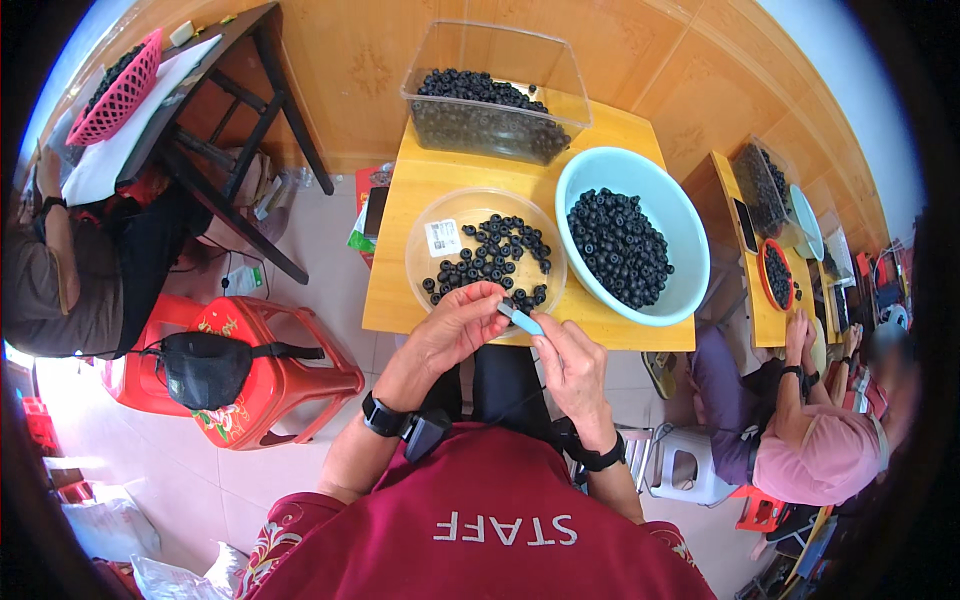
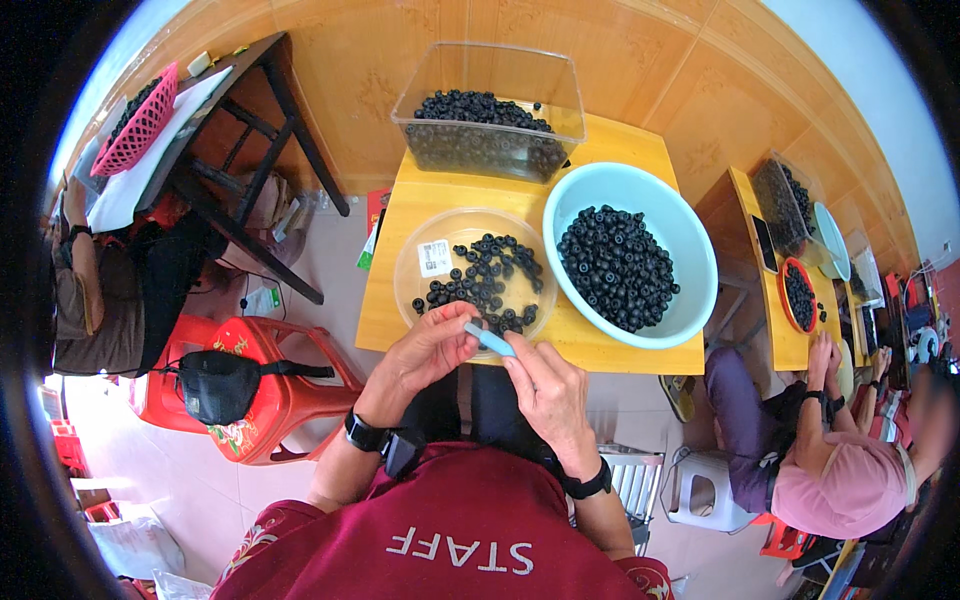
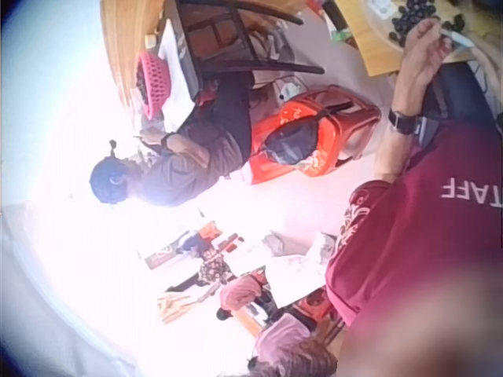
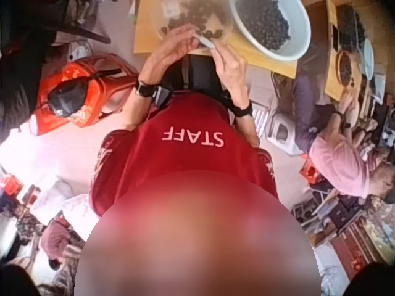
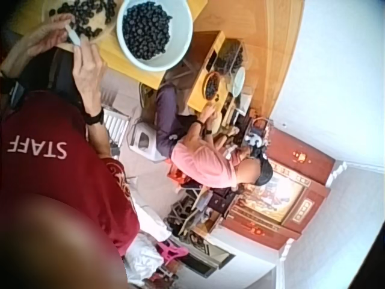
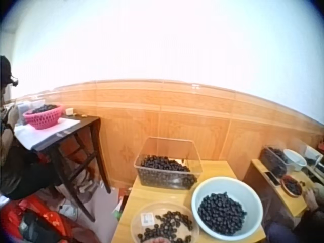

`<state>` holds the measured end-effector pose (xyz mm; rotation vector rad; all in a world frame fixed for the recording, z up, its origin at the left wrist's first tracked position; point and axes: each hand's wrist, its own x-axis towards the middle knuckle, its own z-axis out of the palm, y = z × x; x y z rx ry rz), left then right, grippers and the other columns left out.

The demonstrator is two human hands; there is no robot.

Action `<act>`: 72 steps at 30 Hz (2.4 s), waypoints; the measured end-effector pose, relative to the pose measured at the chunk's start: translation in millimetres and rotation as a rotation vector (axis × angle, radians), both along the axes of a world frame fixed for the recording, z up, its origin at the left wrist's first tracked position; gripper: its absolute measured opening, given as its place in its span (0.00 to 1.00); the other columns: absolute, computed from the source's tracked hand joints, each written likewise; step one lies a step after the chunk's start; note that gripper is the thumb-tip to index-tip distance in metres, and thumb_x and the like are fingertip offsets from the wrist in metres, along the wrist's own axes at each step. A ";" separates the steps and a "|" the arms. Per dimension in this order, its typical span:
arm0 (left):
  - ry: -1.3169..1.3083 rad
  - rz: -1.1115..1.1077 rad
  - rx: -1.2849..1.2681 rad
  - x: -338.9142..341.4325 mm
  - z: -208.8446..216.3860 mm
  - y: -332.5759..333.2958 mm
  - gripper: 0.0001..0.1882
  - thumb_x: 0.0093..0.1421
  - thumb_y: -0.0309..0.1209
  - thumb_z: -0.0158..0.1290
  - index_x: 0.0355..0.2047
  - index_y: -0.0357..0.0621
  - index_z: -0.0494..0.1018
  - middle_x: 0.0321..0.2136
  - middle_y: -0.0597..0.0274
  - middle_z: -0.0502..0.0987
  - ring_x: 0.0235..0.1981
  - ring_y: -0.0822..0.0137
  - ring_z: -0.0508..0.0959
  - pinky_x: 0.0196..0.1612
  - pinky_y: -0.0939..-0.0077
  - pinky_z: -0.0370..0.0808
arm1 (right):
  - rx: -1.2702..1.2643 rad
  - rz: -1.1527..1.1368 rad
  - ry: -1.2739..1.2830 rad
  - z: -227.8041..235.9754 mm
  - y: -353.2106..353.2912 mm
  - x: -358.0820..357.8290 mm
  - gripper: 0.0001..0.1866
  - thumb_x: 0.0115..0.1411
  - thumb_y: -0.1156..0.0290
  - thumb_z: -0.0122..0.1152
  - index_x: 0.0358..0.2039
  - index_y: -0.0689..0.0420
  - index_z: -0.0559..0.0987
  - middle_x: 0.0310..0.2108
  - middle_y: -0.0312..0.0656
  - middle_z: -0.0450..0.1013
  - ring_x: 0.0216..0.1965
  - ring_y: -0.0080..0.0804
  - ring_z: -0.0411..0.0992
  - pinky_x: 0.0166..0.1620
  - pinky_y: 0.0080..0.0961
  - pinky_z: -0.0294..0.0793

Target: Manually sorting small black round objects (likely berries or seeds) by picking them individually and moving them between containers.

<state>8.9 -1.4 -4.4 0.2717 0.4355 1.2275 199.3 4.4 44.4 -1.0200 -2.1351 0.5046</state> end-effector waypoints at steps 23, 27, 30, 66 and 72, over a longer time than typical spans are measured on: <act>-0.101 0.023 0.026 -16.5 19.3 -11.0 0.06 0.61 0.27 0.53 0.38 0.44 0.73 0.32 0.60 0.77 0.30 0.74 0.77 0.36 0.83 0.76 | -0.102 -0.167 -0.016 -30.4 13.5 23.2 0.09 0.59 0.74 0.56 0.40 0.60 0.78 0.21 0.47 0.70 0.21 0.44 0.70 0.25 0.35 0.66; -0.055 0.072 0.023 -14.3 19.1 -9.3 0.08 0.58 0.23 0.53 0.39 0.44 0.72 0.35 0.60 0.76 0.32 0.73 0.76 0.37 0.82 0.76 | -0.092 -0.174 -0.016 -37.8 9.3 27.1 0.09 0.58 0.73 0.56 0.39 0.59 0.78 0.22 0.48 0.72 0.23 0.46 0.72 0.26 0.36 0.69; 0.034 0.120 0.044 -16.5 12.0 -8.7 0.09 0.56 0.20 0.54 0.38 0.44 0.71 0.35 0.61 0.75 0.32 0.73 0.75 0.35 0.82 0.74 | -0.114 -0.191 -0.039 -38.3 0.8 25.9 0.09 0.58 0.71 0.57 0.39 0.58 0.79 0.24 0.48 0.73 0.25 0.47 0.73 0.27 0.38 0.70; 1.816 -0.136 0.660 49.7 -25.3 94.2 0.08 0.45 0.22 0.54 0.29 0.37 0.75 0.31 0.48 0.76 0.36 0.47 0.76 0.38 0.61 0.72 | -0.239 -0.330 -0.015 -64.6 -16.7 64.4 0.10 0.58 0.70 0.56 0.38 0.59 0.79 0.21 0.49 0.70 0.22 0.49 0.70 0.26 0.38 0.66; 1.831 -0.132 0.674 54.0 -30.2 87.2 0.07 0.45 0.21 0.52 0.27 0.37 0.71 0.29 0.48 0.74 0.34 0.46 0.75 0.37 0.59 0.71 | -0.225 -0.330 0.001 -69.2 -16.6 65.7 0.10 0.59 0.69 0.57 0.39 0.56 0.79 0.22 0.48 0.71 0.23 0.50 0.71 0.25 0.39 0.67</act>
